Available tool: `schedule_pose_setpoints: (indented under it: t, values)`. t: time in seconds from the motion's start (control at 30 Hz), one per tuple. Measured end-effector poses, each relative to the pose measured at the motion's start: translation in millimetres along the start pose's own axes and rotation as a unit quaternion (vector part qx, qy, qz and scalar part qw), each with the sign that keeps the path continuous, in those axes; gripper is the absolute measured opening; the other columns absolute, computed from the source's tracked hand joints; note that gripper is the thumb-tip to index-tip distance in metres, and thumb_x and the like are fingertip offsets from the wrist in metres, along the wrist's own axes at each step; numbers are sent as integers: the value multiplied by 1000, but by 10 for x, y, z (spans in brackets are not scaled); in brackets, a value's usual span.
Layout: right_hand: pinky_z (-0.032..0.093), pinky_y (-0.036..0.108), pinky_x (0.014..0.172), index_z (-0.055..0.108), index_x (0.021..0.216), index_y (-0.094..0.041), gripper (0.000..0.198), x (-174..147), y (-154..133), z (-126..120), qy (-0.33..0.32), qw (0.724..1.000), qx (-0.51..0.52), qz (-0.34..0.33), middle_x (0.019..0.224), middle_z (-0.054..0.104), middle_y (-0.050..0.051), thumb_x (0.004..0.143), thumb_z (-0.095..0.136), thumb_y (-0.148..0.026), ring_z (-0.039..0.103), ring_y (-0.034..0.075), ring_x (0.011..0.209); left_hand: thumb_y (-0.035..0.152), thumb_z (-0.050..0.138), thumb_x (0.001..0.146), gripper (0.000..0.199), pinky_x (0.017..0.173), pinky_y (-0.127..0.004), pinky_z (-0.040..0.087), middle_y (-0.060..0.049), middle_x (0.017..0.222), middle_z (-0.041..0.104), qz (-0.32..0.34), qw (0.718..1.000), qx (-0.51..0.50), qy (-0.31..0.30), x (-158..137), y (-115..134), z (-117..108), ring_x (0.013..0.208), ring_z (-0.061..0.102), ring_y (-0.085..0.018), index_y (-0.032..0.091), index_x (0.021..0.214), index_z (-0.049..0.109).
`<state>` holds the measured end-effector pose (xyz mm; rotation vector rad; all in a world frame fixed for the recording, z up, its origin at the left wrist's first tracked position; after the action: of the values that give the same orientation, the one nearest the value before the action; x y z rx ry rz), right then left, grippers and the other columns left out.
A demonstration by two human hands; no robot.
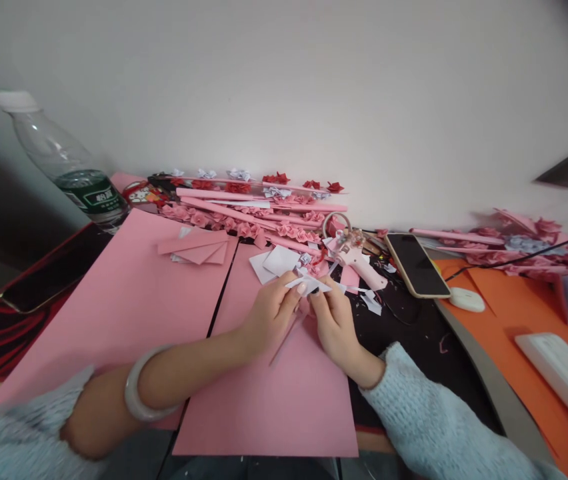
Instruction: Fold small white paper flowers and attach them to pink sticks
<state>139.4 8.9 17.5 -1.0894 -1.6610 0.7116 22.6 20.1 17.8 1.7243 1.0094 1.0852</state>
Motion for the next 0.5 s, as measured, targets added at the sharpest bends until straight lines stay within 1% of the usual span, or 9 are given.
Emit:
schedule_pose_setpoints:
  t: [0.2, 0.27, 0.33, 0.43, 0.5]
  values:
    - [37, 25, 55, 49, 83, -20, 16, -1, 29, -64, -38, 999, 3, 9, 64, 48, -2, 92, 36, -24, 44, 13, 56, 31, 34, 93, 26, 60, -24, 39, 2, 61, 47, 12, 999, -17, -30, 26, -6, -23, 59, 47, -12, 17, 74, 46]
    - [37, 24, 54, 51, 84, -20, 14, 0, 36, -70, -52, 999, -4, 14, 64, 48, -2, 91, 39, -23, 44, 12, 56, 31, 35, 93, 24, 60, -24, 41, 2, 62, 48, 5, 998, -48, -43, 32, -18, -20, 59, 49, -11, 17, 78, 47]
    - [36, 23, 53, 52, 80, -19, 14, 4, 42, -75, -60, 998, -3, 20, 63, 48, -3, 89, 42, -22, 44, 12, 55, 31, 37, 93, 22, 61, -23, 42, 3, 64, 50, -9, 994, -94, -51, 40, -35, -18, 60, 51, -10, 17, 80, 47]
    - [34, 22, 51, 52, 71, -18, 19, 14, 69, -88, -61, 997, 5, 36, 62, 50, -2, 88, 44, -22, 44, 11, 54, 30, 42, 91, 18, 62, -23, 44, 2, 67, 52, -29, 987, -149, -58, 57, -61, -17, 63, 54, -10, 16, 80, 48]
    - [34, 22, 49, 53, 69, -17, 19, 21, 106, -98, -58, 997, 7, 57, 61, 51, -2, 86, 46, -22, 44, 10, 52, 29, 47, 89, 14, 61, -23, 45, 2, 66, 54, -45, 983, -172, -54, 70, -86, -19, 62, 55, -10, 16, 81, 48]
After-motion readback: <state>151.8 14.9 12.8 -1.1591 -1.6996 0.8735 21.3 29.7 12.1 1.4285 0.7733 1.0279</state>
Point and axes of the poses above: each hand's wrist, its own x-axis towards the middle knuckle, its own z-axis out of the palm, y = z × x, the point moved 4 cm from there along x, towards the middle knuckle
